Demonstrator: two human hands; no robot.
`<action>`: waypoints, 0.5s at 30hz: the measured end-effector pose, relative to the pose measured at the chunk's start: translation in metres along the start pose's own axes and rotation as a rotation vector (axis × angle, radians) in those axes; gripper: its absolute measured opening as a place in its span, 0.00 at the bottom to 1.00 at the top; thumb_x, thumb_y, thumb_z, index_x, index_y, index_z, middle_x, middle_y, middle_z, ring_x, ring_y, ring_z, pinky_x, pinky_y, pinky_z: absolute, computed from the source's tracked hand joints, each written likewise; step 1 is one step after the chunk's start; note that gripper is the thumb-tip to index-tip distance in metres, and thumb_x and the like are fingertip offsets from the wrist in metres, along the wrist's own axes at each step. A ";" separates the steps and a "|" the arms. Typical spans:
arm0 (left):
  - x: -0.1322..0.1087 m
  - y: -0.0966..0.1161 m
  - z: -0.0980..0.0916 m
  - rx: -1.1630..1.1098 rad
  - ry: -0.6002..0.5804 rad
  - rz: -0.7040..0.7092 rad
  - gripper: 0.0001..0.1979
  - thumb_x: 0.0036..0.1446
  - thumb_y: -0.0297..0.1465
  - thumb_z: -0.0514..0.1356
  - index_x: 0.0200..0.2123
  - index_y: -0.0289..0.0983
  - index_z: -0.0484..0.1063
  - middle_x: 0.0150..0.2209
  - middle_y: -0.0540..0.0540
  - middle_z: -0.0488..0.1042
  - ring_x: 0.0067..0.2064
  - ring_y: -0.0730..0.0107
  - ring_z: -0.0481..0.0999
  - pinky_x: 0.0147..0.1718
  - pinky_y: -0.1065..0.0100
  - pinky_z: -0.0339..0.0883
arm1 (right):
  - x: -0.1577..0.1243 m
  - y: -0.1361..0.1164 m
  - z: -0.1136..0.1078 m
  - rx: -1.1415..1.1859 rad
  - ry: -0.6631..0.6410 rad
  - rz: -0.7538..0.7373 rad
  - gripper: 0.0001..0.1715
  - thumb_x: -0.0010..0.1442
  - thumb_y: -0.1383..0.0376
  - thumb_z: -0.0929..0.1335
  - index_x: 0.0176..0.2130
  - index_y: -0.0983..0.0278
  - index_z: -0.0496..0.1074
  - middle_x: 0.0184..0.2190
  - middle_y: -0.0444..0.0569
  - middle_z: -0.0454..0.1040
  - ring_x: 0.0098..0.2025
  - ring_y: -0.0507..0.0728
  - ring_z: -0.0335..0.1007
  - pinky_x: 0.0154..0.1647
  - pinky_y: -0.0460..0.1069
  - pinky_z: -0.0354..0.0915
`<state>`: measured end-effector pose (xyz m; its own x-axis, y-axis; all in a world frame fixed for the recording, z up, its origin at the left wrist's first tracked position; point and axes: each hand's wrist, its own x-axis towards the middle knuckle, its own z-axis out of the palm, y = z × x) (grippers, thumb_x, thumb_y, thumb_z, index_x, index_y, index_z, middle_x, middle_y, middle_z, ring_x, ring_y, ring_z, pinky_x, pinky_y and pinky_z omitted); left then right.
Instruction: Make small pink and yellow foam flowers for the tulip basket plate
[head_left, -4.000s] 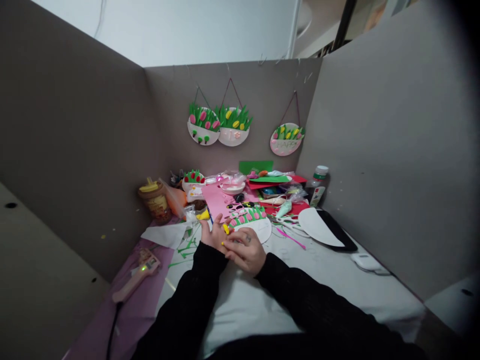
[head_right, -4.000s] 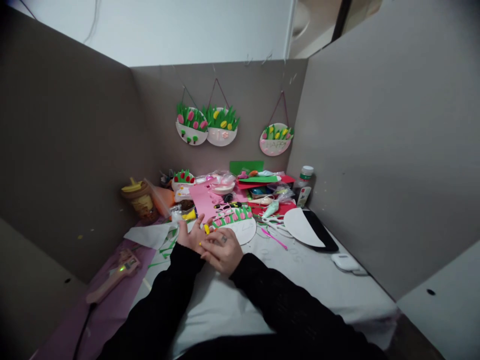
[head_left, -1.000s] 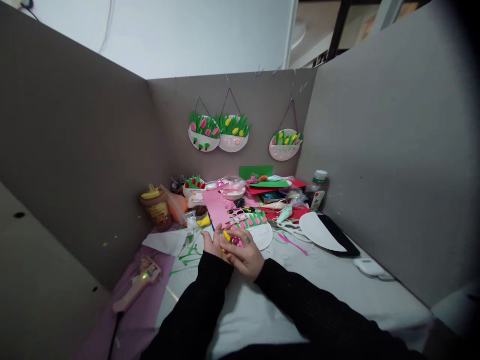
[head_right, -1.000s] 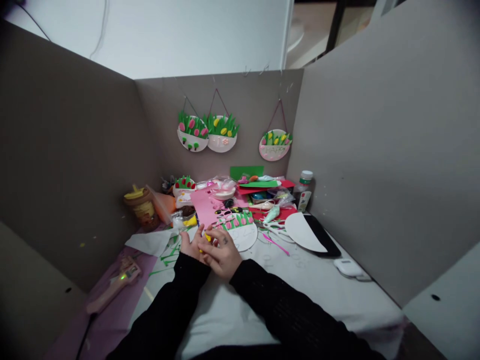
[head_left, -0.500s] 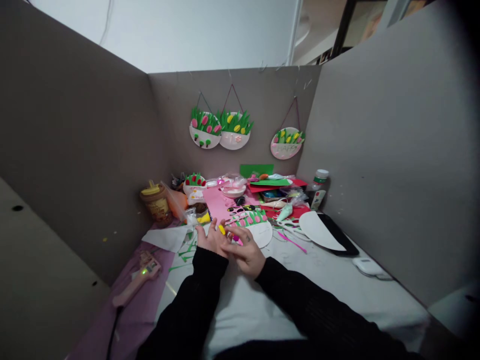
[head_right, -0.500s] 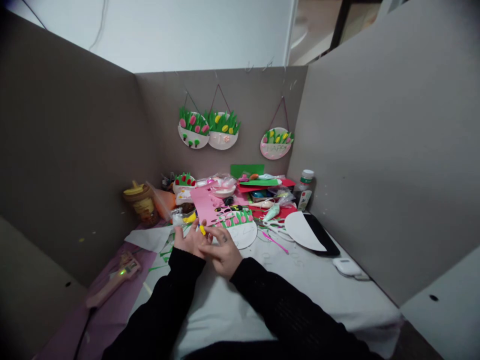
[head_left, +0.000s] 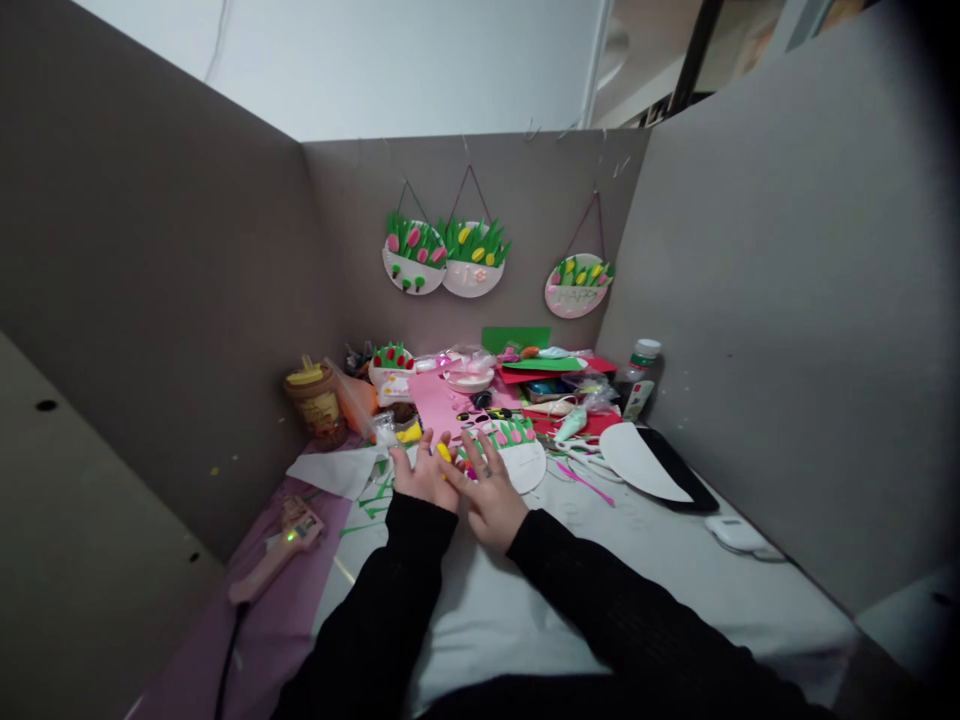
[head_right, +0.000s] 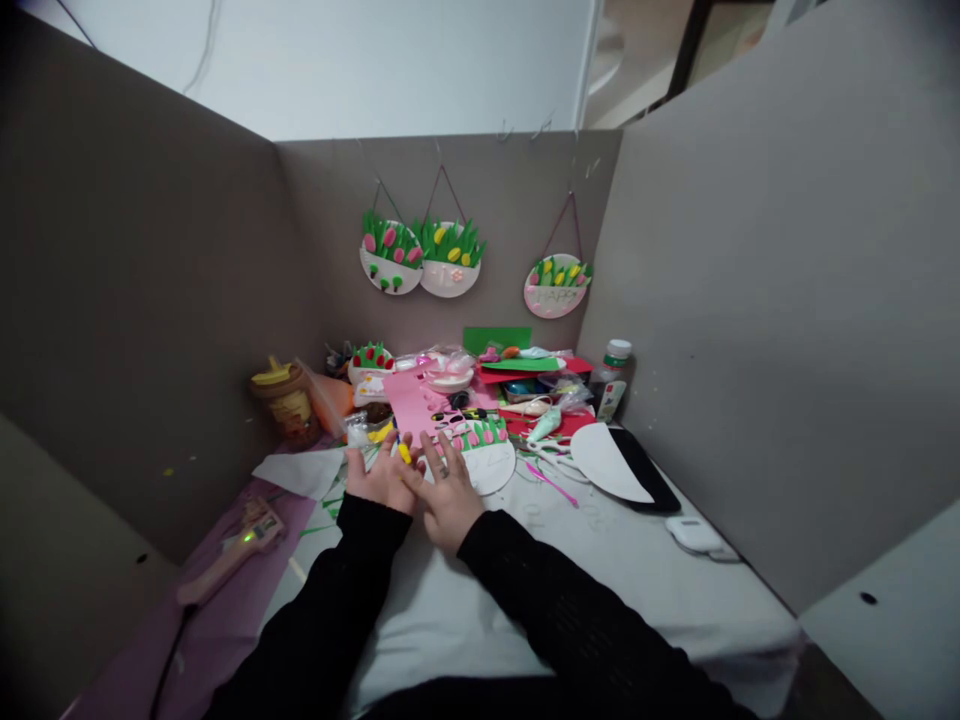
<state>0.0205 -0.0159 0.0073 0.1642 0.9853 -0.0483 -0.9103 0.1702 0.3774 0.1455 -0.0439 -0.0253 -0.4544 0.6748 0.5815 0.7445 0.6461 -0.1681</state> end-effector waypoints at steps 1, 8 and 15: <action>0.000 0.001 0.000 -0.002 -0.004 0.029 0.29 0.52 0.55 0.40 0.39 0.39 0.65 0.36 0.43 0.68 0.30 0.67 0.69 0.30 0.62 0.65 | 0.000 0.000 0.000 -0.015 -0.005 0.001 0.51 0.38 0.77 0.63 0.60 0.52 0.52 0.65 0.40 0.25 0.64 0.70 0.23 0.58 0.68 0.42; 0.003 0.004 -0.003 -0.025 0.015 -0.002 0.30 0.53 0.55 0.38 0.36 0.38 0.65 0.36 0.43 0.68 0.32 0.65 0.71 0.31 0.62 0.66 | 0.000 -0.002 0.003 -0.044 -0.044 -0.045 0.52 0.39 0.75 0.65 0.61 0.53 0.50 0.65 0.43 0.24 0.64 0.72 0.23 0.58 0.69 0.40; 0.006 0.006 -0.007 -0.010 -0.016 0.025 0.30 0.53 0.55 0.38 0.36 0.38 0.65 0.35 0.43 0.68 0.30 0.67 0.70 0.30 0.63 0.66 | -0.002 0.000 0.001 -0.029 -0.016 -0.113 0.50 0.38 0.76 0.65 0.59 0.49 0.54 0.65 0.40 0.25 0.64 0.72 0.24 0.58 0.69 0.40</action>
<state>0.0135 -0.0094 0.0026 0.1469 0.9889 -0.0240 -0.9180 0.1454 0.3691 0.1463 -0.0447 -0.0271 -0.5441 0.6039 0.5825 0.7016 0.7082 -0.0790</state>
